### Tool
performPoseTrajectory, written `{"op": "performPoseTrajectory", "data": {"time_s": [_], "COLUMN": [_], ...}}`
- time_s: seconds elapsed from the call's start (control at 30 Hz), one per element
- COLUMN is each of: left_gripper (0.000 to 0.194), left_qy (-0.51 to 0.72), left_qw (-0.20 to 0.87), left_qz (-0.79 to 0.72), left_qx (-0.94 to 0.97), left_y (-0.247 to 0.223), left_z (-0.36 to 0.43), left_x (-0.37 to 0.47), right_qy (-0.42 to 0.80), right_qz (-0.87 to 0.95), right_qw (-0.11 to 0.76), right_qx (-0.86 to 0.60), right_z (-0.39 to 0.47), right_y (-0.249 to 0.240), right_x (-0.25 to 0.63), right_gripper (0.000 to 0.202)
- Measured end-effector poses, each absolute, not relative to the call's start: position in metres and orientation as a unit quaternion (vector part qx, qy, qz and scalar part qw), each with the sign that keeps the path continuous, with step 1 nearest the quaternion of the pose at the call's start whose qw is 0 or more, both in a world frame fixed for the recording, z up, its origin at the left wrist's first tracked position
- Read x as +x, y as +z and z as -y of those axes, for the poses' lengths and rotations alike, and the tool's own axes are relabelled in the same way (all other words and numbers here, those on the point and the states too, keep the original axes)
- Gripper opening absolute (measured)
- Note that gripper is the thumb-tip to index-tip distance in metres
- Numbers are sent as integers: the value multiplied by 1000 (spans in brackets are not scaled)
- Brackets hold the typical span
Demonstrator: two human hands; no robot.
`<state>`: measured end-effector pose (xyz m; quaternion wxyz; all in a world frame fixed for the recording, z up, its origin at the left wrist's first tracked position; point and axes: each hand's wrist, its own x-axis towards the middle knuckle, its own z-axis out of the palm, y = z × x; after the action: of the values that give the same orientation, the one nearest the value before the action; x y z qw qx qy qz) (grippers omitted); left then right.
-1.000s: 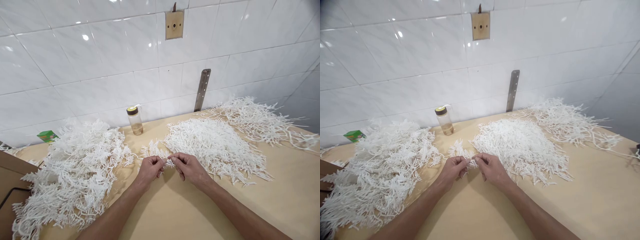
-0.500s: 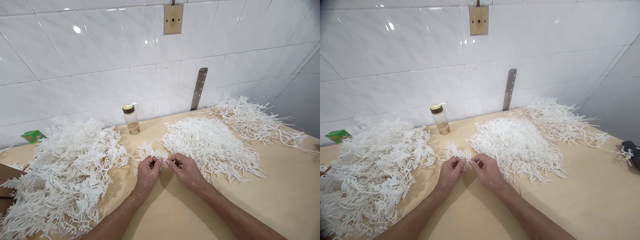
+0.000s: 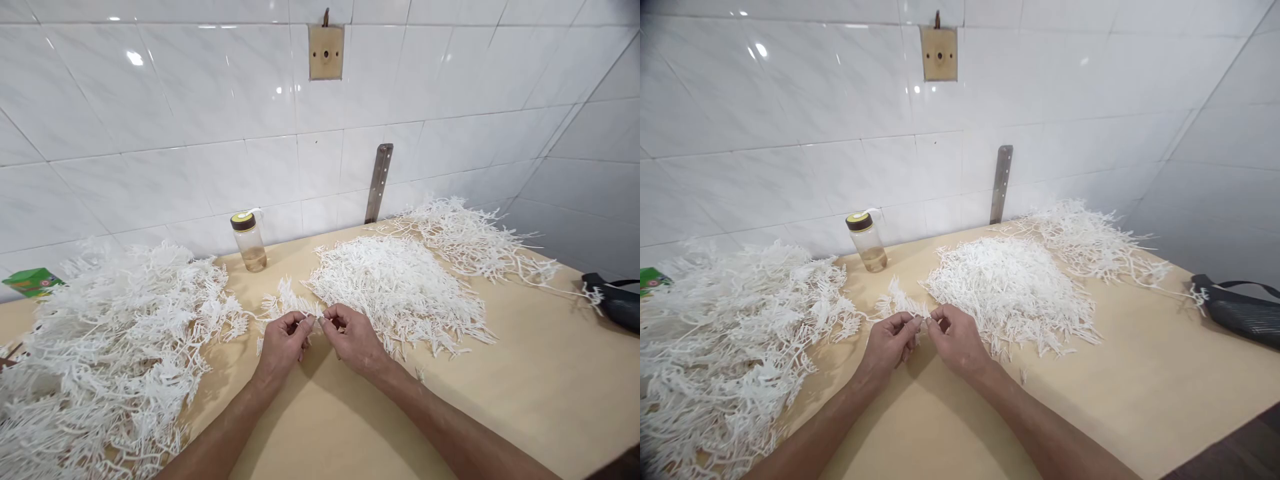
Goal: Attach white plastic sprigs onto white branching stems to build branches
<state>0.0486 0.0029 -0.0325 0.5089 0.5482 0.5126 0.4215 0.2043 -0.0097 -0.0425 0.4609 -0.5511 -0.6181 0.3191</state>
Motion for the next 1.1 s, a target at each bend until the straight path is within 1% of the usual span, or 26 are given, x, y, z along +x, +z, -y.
{"op": "performPoseTrajectory", "data": {"time_s": [0.1,0.2,0.27,0.47,0.73,0.8,0.87,0.97,1.03,1.1], "left_gripper": [39,39,36,29,25,27,31,36,38,39], "left_qy": [432,446,451,448,469,475,478,488,499,502], "left_qw": [520,522,513,449,397,417,458,507,516,523], "left_qz": [-505,-503,-516,-577,-585,-571,-545,-514,-506,-499], "left_qx": [537,525,517,515,529,525,515,491,479,474], "left_y": [-29,-28,-29,-32,-37,-39,-39,-38,-38,-38], "left_z": [-3,-2,-2,-2,4,5,5,3,2,1], "left_x": [48,49,50,54,58,57,56,54,52,51], "right_qy": [348,344,322,205,166,158,186,235,215,142], "right_qz": [601,596,605,665,648,619,589,572,576,585], "right_qw": [458,448,439,420,423,432,437,437,447,468], "right_qx": [-556,-571,-581,-583,-611,-637,-654,-653,-650,-648], "right_z": [9,8,9,9,2,-1,-2,-1,-1,-3], "right_y": [-45,-47,-46,-44,-49,-48,-46,-41,-39,-36], "right_x": [204,204,204,203,204,209,213,219,225,235], "right_gripper": [21,24,23,20,17,15,15,22,25,23]}}
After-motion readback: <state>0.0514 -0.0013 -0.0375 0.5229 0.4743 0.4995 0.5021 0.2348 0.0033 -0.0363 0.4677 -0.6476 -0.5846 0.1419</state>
